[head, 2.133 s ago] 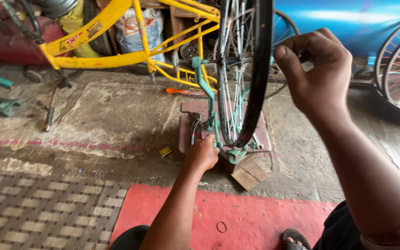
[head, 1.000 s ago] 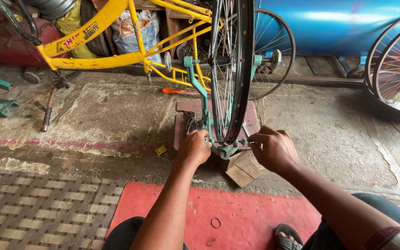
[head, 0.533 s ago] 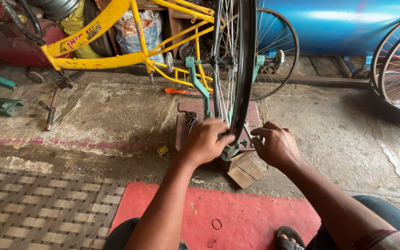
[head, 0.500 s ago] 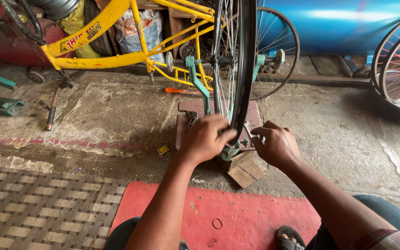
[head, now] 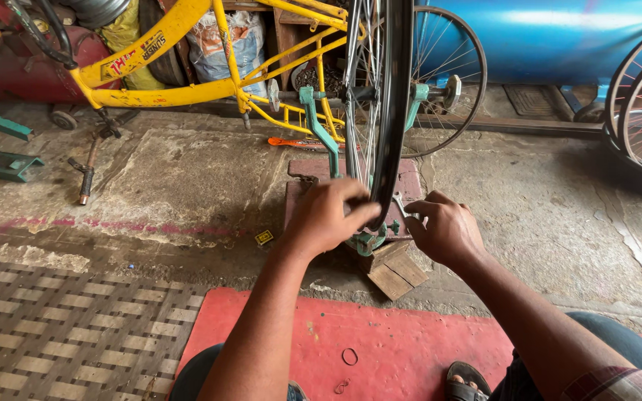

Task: The person repairs a bicycle wheel by using a spoke tool and pliers to tighten and adjust spokes while the wheel is mounted on a stand.

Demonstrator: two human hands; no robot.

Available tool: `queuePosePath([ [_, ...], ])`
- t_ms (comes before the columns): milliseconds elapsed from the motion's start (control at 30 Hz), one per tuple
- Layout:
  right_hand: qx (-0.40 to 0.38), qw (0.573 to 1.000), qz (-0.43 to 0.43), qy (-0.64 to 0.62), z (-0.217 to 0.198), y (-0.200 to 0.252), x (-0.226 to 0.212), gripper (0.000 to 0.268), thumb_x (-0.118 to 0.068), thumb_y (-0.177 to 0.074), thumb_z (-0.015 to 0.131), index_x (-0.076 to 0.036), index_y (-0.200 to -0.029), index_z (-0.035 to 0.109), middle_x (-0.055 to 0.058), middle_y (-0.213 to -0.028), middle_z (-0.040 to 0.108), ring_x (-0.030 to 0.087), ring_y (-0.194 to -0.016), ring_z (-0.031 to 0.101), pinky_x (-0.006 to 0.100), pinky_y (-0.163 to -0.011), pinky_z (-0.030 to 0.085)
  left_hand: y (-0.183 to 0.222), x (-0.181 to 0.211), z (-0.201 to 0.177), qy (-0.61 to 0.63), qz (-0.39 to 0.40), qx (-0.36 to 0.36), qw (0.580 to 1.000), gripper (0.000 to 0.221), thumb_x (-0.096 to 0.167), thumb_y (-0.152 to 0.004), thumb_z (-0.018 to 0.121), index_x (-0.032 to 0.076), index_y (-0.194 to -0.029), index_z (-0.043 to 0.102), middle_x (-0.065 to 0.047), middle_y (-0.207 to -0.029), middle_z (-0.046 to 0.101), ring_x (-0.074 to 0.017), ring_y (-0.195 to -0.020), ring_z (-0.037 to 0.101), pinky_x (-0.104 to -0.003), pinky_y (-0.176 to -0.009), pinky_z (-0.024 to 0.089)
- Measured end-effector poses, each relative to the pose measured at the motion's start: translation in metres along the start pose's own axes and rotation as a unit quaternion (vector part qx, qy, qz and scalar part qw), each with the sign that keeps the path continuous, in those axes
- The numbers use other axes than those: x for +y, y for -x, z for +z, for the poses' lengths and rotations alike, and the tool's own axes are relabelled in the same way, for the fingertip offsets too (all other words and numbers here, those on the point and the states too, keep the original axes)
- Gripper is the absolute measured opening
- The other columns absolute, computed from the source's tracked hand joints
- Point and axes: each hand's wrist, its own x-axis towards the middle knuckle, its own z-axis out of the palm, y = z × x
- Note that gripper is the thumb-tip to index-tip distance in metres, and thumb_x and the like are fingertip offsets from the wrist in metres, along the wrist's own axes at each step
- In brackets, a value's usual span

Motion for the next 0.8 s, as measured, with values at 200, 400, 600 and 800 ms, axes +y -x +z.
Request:
queuePosePath([
  [200,0.003,1.000,0.007,-0.015,0.005,-0.005,0.005,0.021,-0.026,-0.090,0.072,-0.013,-0.103,0.081,0.007,-0.097,0.073,0.019,-0.066,0.072,0.036,-0.064,0.058,0.009,-0.017,0.005,0.017,-0.065,-0.093,0.993,0.025,0.026,-0.080,0.081,0.006,-0.096,0.076,-0.010,-0.089,0.077,-0.0244,-0.083,0.076,-0.038,-0.074,0.058],
  [400,-0.021,1.000,-0.011,-0.004,0.015,-0.026,0.016,0.020,-0.019,-0.099,0.062,-0.013,-0.101,0.081,0.007,-0.095,0.075,0.017,-0.060,0.068,0.031,-0.046,0.054,0.010,-0.018,0.010,-0.028,-0.081,-0.107,0.991,0.025,0.027,-0.082,0.080,0.010,-0.100,0.078,-0.009,-0.096,0.078,-0.0254,-0.088,0.075,-0.040,-0.076,0.058],
  [600,-0.080,0.985,0.049,-0.147,0.006,-0.066,0.025,0.032,-0.013,-0.096,0.059,-0.014,-0.126,0.069,0.010,-0.107,0.078,0.016,-0.063,0.072,0.031,-0.050,0.057,0.010,-0.036,0.037,-0.133,-0.066,-0.121,0.982,0.044,0.033,-0.076,0.085,0.006,-0.109,0.075,-0.015,-0.121,0.070,-0.0335,-0.112,0.065,-0.047,-0.096,0.050],
  [800,-0.172,0.971,0.060,-0.155,0.016,-0.086,0.023,0.031,-0.024,-0.096,0.063,-0.017,-0.125,0.071,0.006,-0.107,0.080,0.017,-0.081,0.075,0.034,-0.076,0.063,0.018,-0.050,0.066,-0.202,-0.129,-0.149,0.959,0.040,0.028,-0.081,0.083,0.001,-0.109,0.072,-0.014,-0.122,0.066,-0.0308,-0.120,0.061,-0.043,-0.106,0.046],
])
